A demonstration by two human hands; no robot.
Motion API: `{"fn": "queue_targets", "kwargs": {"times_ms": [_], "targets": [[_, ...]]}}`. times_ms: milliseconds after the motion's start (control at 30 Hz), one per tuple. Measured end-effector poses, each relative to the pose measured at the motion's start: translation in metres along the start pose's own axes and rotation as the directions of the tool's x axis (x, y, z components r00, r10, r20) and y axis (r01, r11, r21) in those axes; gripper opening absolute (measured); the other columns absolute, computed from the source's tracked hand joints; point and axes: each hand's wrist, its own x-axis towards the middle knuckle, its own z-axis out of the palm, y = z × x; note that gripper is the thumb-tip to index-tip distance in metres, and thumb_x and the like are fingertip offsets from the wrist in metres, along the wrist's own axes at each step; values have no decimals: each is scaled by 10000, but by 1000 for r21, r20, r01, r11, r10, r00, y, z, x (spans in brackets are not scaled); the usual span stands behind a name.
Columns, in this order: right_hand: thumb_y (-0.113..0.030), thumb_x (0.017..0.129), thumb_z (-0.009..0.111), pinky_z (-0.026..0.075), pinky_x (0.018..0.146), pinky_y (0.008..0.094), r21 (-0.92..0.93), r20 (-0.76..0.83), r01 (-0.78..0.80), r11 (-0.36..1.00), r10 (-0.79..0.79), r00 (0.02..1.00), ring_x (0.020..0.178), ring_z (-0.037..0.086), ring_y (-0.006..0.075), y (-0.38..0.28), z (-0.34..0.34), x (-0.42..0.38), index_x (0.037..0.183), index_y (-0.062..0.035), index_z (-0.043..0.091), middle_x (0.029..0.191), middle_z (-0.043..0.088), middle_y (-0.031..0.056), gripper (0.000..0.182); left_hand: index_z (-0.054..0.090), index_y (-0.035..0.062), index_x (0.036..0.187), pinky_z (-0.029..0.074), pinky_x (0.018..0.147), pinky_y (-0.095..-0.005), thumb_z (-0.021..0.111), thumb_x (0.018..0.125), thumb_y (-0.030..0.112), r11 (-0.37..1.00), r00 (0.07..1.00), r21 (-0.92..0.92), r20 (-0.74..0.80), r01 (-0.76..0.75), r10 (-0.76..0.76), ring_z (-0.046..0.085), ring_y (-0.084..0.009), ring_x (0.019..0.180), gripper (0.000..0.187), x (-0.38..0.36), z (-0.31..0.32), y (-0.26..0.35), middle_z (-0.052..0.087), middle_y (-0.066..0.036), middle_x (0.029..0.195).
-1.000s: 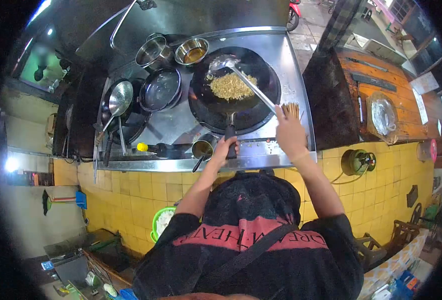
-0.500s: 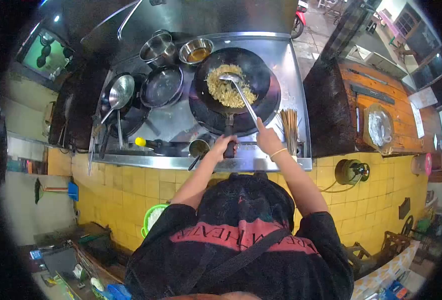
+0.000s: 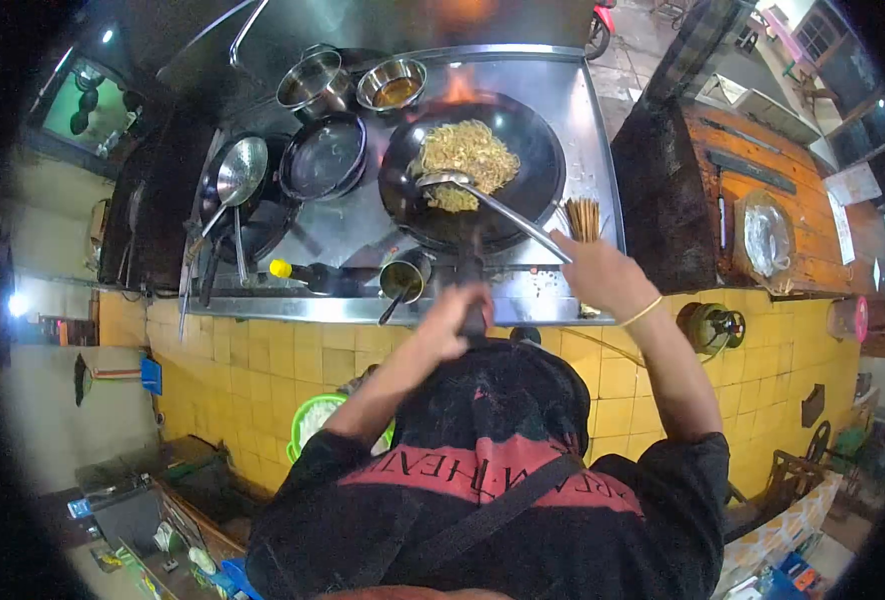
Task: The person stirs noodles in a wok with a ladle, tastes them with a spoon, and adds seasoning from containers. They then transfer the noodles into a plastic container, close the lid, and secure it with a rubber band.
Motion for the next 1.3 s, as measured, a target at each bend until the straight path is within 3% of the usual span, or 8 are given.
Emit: {"fn": "queue_targets", "kwargs": {"times_ms": [567,667,700,767,867,933,1133,1300], "targets": [[-75,822,439,510,557,455,-80,-119,51,995,-60,991,634,624,353,-5,42,-10,1218,-60,470,672,599,190,398,537,51,671,474,535,-305,554,813,153,962,992,273,126,-17,-18,565,-175,545,175,-25,5,21,557,-79,592],[-96,841,432,507,566,464,-97,-134,84,992,-97,986,638,625,355,-6,51,-6,1227,-42,463,692,607,201,391,526,66,771,460,544,-284,554,808,138,999,998,-51,68,-9,13,571,-173,578,86,31,-33,34,586,-81,681],[-95,826,466,497,583,474,-90,-181,26,996,-42,983,641,613,369,-7,62,-1,1247,-53,446,671,594,207,424,515,58,801,465,544,-291,556,811,125,720,857,467,254,-514,448,572,-179,577,79,19,-35,19,579,-80,689],[-83,803,494,484,580,488,-56,-272,-38,998,22,962,617,595,388,-6,75,9,1262,-63,430,647,583,208,464,500,41,839,475,550,-304,581,795,96,962,993,254,-40,-101,115,576,-190,580,107,-20,-1,-4,562,-78,692],[-80,802,494,483,563,480,-24,-216,-15,1000,9,976,610,589,387,-16,57,-5,1253,-50,425,652,582,210,457,511,46,795,466,541,-301,545,814,127,988,990,86,58,125,-131,571,-181,575,90,-60,24,-8,560,-79,614],[-92,804,512,483,605,473,3,-87,-18,1000,19,996,662,594,380,-17,49,-12,1256,-26,404,671,583,220,470,521,48,757,463,546,-299,534,840,140,936,990,351,114,36,-81,555,-168,565,124,-31,3,10,545,-63,592],[-73,805,498,493,621,481,-95,-266,-28,995,2,964,614,593,397,-5,95,13,1255,9,407,633,582,219,467,523,32,728,478,496,-311,561,819,109,983,993,138,0,-119,120,542,-183,504,126,-15,11,5,528,-69,603],[-59,813,471,489,619,471,11,-136,15,1000,-13,991,626,597,385,-17,62,-8,1267,0,412,658,591,215,462,522,22,770,489,525,-308,556,804,117,970,992,235,89,66,-89,557,-188,520,107,-35,12,3,542,-89,591]]}}
